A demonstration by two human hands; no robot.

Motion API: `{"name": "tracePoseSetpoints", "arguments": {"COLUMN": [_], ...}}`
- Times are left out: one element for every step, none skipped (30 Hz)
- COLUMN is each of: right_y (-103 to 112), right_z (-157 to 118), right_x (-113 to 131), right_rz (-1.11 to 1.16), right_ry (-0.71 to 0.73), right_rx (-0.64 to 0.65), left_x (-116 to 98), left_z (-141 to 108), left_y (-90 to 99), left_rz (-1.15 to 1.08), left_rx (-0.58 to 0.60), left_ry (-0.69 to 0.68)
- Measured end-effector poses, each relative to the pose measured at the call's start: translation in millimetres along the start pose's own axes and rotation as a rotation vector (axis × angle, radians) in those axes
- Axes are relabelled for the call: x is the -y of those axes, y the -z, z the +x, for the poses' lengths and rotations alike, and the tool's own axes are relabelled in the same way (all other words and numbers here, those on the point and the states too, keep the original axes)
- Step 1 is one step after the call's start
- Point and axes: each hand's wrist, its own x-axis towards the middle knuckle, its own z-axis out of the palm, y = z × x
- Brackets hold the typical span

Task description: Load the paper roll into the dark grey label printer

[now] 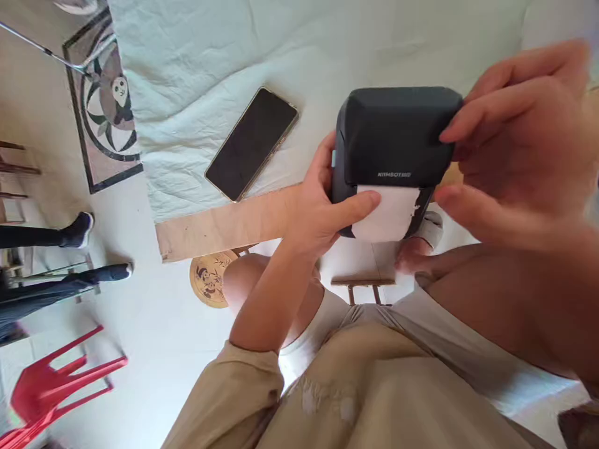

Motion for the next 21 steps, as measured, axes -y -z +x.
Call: {"name": "tracePoseSetpoints", "arguments": {"right_y": [-3,-6,-8,-10,-11,-12,-12,-12,-12,-13,-13,-14,-14,-15,-16,-16,-17,-17,-17,-16,-16], "right_z": [-1,-2,-3,-4,-4,-5,-5,-4,-4,-4,-3,-2,-2,-1,-1,-1,-1,-1,-1,-1,-2], "right_x": [2,5,7,8,10,11,11,11,11,11,10,10,9,9,8,7,7,6,5,5,4], "right_rz": [0.028,0.060,0.094,0.131,0.182,0.228,0.267,0.295,0.314,0.335,0.357,0.377,0.392,0.400,0.401,0.396,0.391,0.392,0.394,0.398,0.400], "right_ry": [-0.065,-0.125,-0.182,-0.236,-0.294,-0.341,-0.371,-0.394,-0.404,-0.401,-0.393,-0.386,-0.376,-0.369,-0.365,-0.365,-0.370,-0.375,-0.385,-0.397,-0.410], "right_rx": [-0.037,-0.056,-0.058,-0.043,0.005,0.066,0.123,0.159,0.175,0.180,0.184,0.187,0.185,0.177,0.168,0.160,0.157,0.159,0.165,0.171,0.179], "left_x": [-2,-3,-5,-6,-7,-8,-9,-10,-11,-11,-12,-12,-13,-14,-15,-15,-16,-16,-16,-16,-16], "left_z": [0,-1,-1,-2,-3,-3,-4,-5,-5,-6,-6,-6,-6,-5,-5,-5,-5,-5,-5,-6,-6], "left_y": [-3.7,-7.2,-10.3,-12.9,-15.0,-16.6,-17.8,-18.6,-19.2,-19.6,-19.8,-19.9,-19.9,-19.8,-19.8,-19.8,-20.1,-20.6,-21.4,-22.4,-23.4], "left_rz": [-0.005,-0.007,-0.006,-0.003,0.006,0.016,0.021,0.020,0.011,-0.001,-0.013,-0.020,-0.021,-0.018,-0.014,-0.014,-0.019,-0.031,-0.051,-0.075,-0.102], "left_rx": [-0.019,-0.035,-0.048,-0.058,-0.063,-0.065,-0.067,-0.070,-0.073,-0.077,-0.082,-0.087,-0.092,-0.094,-0.095,-0.094,-0.095,-0.099,-0.108,-0.120,-0.132], "left_ry": [0.006,0.016,0.030,0.048,0.081,0.111,0.130,0.137,0.134,0.127,0.122,0.124,0.132,0.143,0.155,0.162,0.166,0.165,0.160,0.154,0.147]}}
